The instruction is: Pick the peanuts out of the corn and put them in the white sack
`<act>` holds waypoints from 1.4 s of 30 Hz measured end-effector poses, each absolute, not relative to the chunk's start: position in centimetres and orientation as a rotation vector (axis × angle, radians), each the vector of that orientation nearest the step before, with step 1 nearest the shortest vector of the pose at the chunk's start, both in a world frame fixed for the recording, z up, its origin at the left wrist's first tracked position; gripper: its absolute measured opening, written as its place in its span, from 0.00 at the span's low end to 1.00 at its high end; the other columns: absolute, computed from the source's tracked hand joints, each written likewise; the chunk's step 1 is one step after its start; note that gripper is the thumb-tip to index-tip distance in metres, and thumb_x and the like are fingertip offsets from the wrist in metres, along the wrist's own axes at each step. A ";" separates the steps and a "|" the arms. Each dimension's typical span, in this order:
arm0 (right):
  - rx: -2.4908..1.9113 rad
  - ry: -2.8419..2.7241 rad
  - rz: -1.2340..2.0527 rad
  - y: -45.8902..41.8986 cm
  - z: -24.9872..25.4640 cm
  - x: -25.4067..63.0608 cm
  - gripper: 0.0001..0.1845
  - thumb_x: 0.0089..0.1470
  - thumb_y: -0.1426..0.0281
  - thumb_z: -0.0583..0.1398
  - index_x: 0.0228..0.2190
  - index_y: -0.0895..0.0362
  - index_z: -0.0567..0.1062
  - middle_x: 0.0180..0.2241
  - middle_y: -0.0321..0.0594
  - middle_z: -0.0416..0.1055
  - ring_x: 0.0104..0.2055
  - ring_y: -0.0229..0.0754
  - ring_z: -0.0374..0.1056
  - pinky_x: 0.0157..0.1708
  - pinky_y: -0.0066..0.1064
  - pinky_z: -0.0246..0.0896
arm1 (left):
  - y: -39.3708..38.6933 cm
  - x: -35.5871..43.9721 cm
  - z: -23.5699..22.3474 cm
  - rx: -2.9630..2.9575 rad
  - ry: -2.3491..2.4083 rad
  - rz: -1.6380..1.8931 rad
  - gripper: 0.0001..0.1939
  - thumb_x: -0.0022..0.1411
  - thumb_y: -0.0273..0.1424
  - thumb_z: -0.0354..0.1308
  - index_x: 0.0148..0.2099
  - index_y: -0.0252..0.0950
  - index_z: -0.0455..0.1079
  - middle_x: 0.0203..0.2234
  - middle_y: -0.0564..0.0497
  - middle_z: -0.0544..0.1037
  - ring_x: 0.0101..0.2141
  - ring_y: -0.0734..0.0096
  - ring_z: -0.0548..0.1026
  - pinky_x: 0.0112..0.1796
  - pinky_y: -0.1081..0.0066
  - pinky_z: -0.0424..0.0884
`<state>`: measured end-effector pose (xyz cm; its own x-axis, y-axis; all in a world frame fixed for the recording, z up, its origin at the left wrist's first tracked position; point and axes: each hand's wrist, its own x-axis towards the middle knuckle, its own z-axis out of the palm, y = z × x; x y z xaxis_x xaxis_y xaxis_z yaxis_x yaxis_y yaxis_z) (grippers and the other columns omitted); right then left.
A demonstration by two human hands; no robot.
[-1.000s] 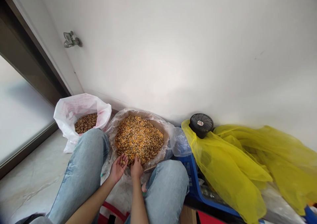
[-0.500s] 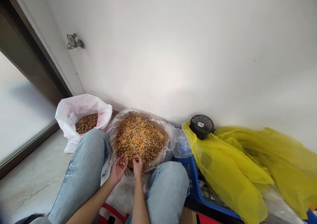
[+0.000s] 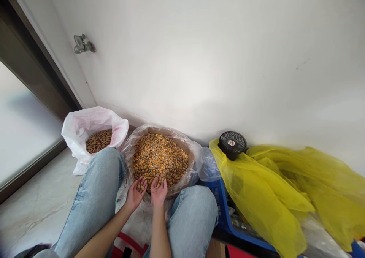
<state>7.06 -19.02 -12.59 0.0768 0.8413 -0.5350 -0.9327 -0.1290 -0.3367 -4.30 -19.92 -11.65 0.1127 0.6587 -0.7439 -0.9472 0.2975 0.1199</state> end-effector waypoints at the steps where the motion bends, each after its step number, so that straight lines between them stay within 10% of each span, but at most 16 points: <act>1: -0.764 0.149 1.564 -19.0 -12.3 6.8 0.09 0.46 0.67 0.55 0.32 0.53 0.71 0.31 0.35 0.74 0.33 0.34 0.69 0.33 0.30 0.65 | -19.9 -4.3 -11.6 -0.443 0.801 1.235 0.09 0.54 0.23 0.49 0.38 0.32 0.67 0.30 0.46 0.75 0.33 0.69 0.74 0.35 0.69 0.71; 14: -0.822 0.306 1.645 -19.7 -11.7 5.8 0.10 0.51 0.70 0.51 0.31 0.56 0.72 0.33 0.38 0.73 0.38 0.33 0.69 0.38 0.28 0.65 | -19.9 -4.3 -11.7 -0.434 0.794 1.230 0.10 0.54 0.23 0.49 0.38 0.33 0.68 0.29 0.47 0.75 0.32 0.70 0.74 0.35 0.70 0.71; 42: -0.589 0.182 1.732 -19.7 -10.3 5.6 0.09 0.49 0.62 0.55 0.31 0.53 0.68 0.20 0.28 0.62 0.18 0.26 0.55 0.15 0.16 0.51 | -19.9 -4.2 -12.0 -0.416 0.807 1.217 0.09 0.54 0.23 0.50 0.38 0.32 0.67 0.29 0.47 0.75 0.32 0.69 0.74 0.33 0.70 0.72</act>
